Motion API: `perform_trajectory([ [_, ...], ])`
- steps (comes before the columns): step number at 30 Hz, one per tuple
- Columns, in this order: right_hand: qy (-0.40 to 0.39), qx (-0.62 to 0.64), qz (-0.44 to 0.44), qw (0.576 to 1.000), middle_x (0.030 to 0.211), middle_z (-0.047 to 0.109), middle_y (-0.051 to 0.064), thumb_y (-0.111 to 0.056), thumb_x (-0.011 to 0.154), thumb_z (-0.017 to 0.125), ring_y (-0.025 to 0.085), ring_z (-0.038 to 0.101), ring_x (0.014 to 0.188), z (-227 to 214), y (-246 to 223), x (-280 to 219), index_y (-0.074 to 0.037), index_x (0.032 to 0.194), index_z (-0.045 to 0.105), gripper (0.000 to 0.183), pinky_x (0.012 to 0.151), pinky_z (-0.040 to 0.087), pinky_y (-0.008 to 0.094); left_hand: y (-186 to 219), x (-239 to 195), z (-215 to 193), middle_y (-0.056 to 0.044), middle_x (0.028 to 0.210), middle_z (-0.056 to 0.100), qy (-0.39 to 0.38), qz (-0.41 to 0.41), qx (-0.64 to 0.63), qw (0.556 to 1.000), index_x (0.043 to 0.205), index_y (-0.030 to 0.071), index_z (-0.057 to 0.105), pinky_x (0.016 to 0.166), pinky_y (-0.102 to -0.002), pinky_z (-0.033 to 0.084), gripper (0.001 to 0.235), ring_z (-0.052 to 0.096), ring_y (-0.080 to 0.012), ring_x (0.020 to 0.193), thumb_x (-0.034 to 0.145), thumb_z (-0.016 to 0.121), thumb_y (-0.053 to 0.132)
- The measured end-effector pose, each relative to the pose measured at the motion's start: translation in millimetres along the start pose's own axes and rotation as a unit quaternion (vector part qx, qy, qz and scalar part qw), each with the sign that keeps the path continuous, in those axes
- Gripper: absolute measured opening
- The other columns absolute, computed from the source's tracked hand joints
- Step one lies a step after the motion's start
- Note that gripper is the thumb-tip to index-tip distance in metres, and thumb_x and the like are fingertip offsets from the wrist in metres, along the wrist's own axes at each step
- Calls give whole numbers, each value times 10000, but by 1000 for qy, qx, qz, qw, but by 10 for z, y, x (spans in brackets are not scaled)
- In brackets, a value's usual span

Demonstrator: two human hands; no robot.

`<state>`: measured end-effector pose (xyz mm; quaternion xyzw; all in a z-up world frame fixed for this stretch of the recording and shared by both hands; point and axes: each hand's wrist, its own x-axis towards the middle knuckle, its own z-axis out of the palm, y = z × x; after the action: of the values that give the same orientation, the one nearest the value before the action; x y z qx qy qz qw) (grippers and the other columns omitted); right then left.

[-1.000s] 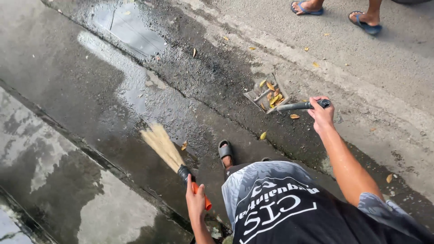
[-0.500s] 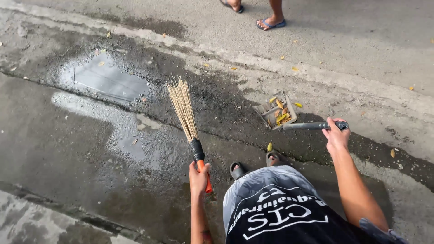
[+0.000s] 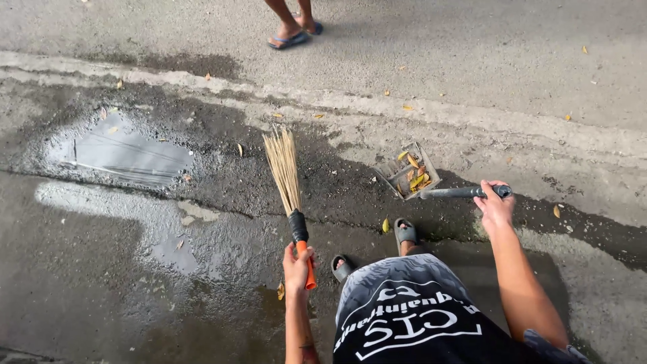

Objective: Sweeping leaves and debris from a concrete floor into a dustpan using a broom.

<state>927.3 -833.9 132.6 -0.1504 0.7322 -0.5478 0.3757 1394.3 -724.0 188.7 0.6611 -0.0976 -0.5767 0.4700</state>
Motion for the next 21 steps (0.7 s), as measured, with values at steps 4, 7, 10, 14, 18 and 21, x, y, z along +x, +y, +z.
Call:
perform_trajectory([
  [4,-26,-22,18,999,1038,544,70,-264,938,734,172,553,789,-38,-119,414,-218,953,539,201,917,539,436,-102,110,258,-144,686,560,33,31,57,997,1352,-22,386,423,-288,401,598,521,-185,519,834,666,78],
  [7,-60,-41,25,997,1038,537,84,-252,929,739,174,540,767,-57,-237,850,-202,969,533,215,922,530,466,188,-135,754,-166,703,555,46,52,42,997,1367,-26,370,417,-330,437,628,518,-201,499,843,685,117],
  [10,-89,-74,35,993,1012,535,90,-240,923,735,174,552,752,-36,-465,1177,-193,965,546,200,899,544,449,477,-437,1318,-170,693,537,42,78,-25,996,1368,-37,361,400,-357,498,624,521,-214,447,871,677,168],
  [14,-155,-108,30,982,1030,553,77,-246,940,716,166,576,748,-82,-693,1559,-195,973,557,170,909,549,443,502,-728,1916,-147,662,497,13,133,-93,987,1372,-64,321,350,-359,499,634,503,-201,387,898,661,185],
  [18,-193,-108,22,975,1072,550,72,-249,951,701,168,558,780,-61,-854,1836,-196,974,542,170,916,535,464,595,-1030,2402,-129,714,503,25,163,-77,983,1371,-88,315,395,-336,534,660,520,-156,440,866,672,144],
  [21,-214,-111,19,970,1079,543,83,-240,955,698,202,593,810,-4,-876,1965,-183,984,549,163,916,524,463,599,-1021,2556,-143,711,504,20,166,-72,983,1391,-70,298,386,-340,514,699,533,-183,430,843,689,120],
])
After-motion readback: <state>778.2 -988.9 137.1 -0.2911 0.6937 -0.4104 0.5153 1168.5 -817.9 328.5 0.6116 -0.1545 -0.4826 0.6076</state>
